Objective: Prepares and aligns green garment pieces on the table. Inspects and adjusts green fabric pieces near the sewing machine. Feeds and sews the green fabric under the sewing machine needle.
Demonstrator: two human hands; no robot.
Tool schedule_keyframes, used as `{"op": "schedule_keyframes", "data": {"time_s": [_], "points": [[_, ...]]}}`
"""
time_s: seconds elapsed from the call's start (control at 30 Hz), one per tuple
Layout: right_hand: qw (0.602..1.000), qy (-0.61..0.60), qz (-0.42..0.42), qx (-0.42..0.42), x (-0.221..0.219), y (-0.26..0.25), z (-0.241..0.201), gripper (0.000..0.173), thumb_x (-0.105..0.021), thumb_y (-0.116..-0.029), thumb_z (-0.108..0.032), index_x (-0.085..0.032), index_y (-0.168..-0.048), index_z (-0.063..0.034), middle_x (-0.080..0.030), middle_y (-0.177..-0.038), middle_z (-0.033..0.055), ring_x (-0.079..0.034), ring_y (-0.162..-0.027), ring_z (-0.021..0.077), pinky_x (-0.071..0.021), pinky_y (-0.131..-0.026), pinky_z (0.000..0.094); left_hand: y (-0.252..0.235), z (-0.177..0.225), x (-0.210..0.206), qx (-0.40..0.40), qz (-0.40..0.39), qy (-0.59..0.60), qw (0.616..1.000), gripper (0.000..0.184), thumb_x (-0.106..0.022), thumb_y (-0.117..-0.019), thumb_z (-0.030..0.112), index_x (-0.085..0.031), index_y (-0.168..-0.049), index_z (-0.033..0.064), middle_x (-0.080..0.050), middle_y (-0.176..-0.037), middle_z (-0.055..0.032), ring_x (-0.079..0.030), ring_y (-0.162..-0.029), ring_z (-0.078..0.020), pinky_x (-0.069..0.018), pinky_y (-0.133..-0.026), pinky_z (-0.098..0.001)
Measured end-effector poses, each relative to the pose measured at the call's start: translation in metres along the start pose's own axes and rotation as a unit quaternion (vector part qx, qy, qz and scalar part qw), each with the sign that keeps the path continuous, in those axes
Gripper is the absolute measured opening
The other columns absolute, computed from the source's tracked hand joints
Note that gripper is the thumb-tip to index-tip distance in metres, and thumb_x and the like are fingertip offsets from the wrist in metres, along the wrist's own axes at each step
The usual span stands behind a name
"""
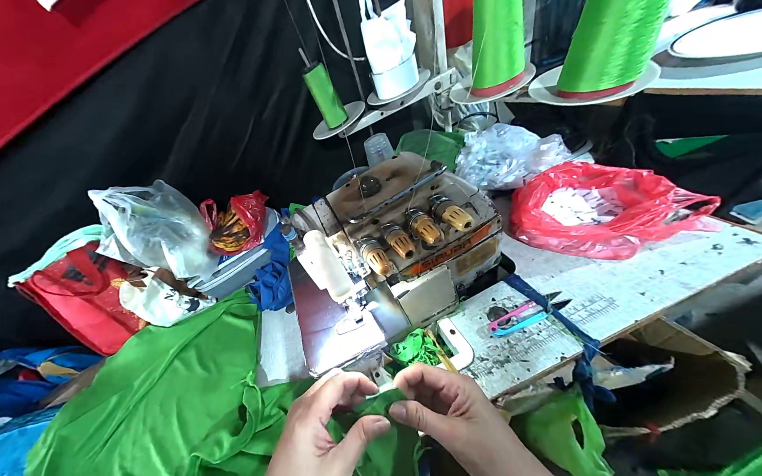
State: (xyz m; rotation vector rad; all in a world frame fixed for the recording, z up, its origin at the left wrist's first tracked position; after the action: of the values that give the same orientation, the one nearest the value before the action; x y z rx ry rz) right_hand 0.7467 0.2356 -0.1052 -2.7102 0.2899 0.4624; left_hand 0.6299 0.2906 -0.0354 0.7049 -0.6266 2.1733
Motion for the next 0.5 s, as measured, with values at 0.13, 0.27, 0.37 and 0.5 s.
{"op": "schedule_keyframes", "data": {"time_s": [0.13,0.27,0.37,0.5], "points": [[0.996,0.070,0.020,0.060,0.001,0.000,-0.013,0.013,-0.065,-0.0981,-0.012,-0.068,-0.100,-0.0003,-0.071,-0.092,-0.0029,-0.067,-0.086,-0.0028,-0.0569,-0.081,0.0172,0.000,0.016,0.009,-0.056,0.034,-0.181,0.981,0.029,-0.074,-0.0912,0.034,-0.075,-0.096,0.0055,-0.065,-0.080,-0.0052,-0.060,-0.076,-0.0160,-0.0438,-0.080,-0.0385],[0.992,0.076,0.016,0.099,-0.001,-0.006,-0.024,0.021,-0.063,-0.1015,-0.020,-0.069,-0.096,-0.0010,-0.067,-0.098,0.0003,-0.064,-0.093,-0.0003,-0.0564,-0.084,0.0177,-0.003,0.018,0.019,-0.080,0.031,-0.123,0.989,0.034,-0.067,-0.0972,0.039,-0.074,-0.090,0.0073,-0.070,-0.099,-0.0061,-0.062,-0.100,-0.0117,-0.0437,-0.097,-0.0345],[0.997,0.013,0.016,0.080,-0.005,-0.013,-0.025,0.010,-0.066,-0.0982,-0.015,-0.068,-0.100,-0.0057,-0.069,-0.094,-0.0083,-0.065,-0.087,-0.0045,-0.0561,-0.079,0.0162,-0.007,0.021,0.023,-0.076,0.016,0.017,0.997,0.029,-0.060,-0.1033,0.022,-0.072,-0.095,-0.0022,-0.069,-0.097,-0.0063,-0.062,-0.095,-0.0011,-0.0506,-0.086,-0.0175],[0.999,-0.010,0.018,0.042,-0.010,-0.021,-0.030,0.011,-0.066,-0.0968,-0.009,-0.070,-0.105,-0.0025,-0.070,-0.094,-0.0062,-0.066,-0.085,-0.0012,-0.0573,-0.078,0.0189,-0.009,0.020,0.026,-0.087,0.017,0.016,0.996,0.029,-0.054,-0.1066,0.019,-0.070,-0.100,-0.0043,-0.066,-0.095,-0.0089,-0.060,-0.089,-0.0023,-0.0495,-0.081,-0.0166]]}}
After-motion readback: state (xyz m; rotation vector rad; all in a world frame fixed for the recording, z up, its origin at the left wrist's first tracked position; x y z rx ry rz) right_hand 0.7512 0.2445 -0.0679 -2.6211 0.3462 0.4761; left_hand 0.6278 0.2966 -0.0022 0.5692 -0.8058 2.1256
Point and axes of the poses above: each hand's wrist, its own y-axis away from the middle knuckle, its own x-axis out of the back of the hand, z = x × y, the point moved 10 cm from there along -y, towards the middle knuckle
